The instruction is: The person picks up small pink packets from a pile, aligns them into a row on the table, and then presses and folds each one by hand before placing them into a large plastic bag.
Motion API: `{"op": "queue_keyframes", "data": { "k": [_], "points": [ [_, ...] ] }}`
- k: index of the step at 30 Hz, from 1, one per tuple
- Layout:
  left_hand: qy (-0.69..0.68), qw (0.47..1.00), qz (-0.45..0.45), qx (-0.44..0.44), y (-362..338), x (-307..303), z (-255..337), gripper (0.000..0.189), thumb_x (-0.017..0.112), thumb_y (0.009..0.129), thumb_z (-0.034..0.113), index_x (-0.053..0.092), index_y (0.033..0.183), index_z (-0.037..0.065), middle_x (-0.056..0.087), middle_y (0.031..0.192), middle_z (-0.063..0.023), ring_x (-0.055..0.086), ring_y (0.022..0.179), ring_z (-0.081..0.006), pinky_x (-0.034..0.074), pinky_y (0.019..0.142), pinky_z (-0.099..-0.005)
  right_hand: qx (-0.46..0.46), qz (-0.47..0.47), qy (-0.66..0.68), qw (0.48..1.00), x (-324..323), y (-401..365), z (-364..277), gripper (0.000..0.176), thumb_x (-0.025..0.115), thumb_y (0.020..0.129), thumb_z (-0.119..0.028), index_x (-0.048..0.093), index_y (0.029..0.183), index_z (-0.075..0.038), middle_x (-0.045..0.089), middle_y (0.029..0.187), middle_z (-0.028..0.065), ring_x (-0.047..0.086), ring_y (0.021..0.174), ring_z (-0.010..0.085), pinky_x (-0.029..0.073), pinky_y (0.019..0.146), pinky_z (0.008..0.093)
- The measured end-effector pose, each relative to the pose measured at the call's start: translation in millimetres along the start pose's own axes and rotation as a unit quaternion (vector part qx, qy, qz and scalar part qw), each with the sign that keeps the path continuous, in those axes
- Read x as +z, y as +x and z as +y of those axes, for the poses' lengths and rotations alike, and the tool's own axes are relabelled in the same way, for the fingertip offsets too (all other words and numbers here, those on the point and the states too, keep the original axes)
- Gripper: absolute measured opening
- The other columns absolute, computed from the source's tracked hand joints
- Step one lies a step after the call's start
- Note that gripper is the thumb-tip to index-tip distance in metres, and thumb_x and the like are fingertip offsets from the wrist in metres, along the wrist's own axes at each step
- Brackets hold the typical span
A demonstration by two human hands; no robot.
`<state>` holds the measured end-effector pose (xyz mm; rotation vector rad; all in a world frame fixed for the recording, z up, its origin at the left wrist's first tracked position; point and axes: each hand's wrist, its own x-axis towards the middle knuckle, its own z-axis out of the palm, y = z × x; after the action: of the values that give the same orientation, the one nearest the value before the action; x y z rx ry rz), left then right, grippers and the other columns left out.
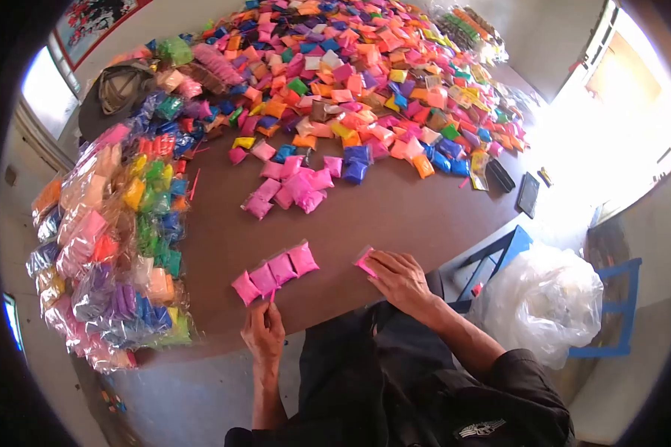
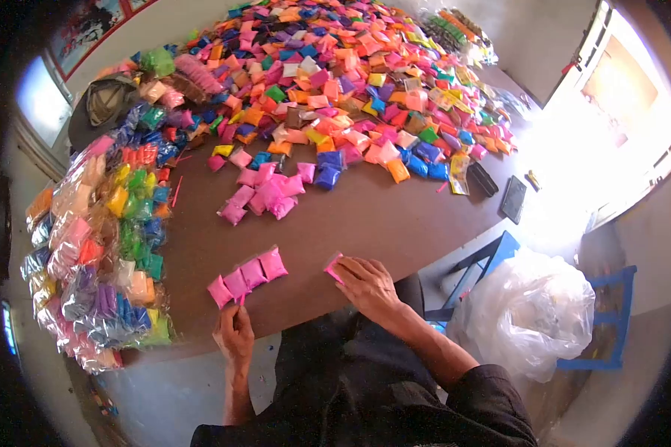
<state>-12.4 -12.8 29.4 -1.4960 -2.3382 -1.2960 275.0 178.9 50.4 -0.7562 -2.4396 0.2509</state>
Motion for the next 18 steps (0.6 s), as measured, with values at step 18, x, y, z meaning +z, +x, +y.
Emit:
{"op": "queue_keyframes", "data": {
  "k": [18],
  "points": [
    [-0.090,0.979,-0.170,0.063,35.1,97.9,111.2,0.008,0.077,0.099,0.015,0.076,0.102,0.008,0.076,0.088,-0.0160,0.076,0.078,-0.0367,0.058,0.067,-0.0453,0.050,-0.075,-0.063,0.994,-13.5,-4.3,-21.0,0.039,0.068,0.091,-0.016,0.070,0.130,-0.008,0.061,0.127,0.0053,0.065,0.111,0.0249,0.053,0.089,0.0432]
  ]
}}
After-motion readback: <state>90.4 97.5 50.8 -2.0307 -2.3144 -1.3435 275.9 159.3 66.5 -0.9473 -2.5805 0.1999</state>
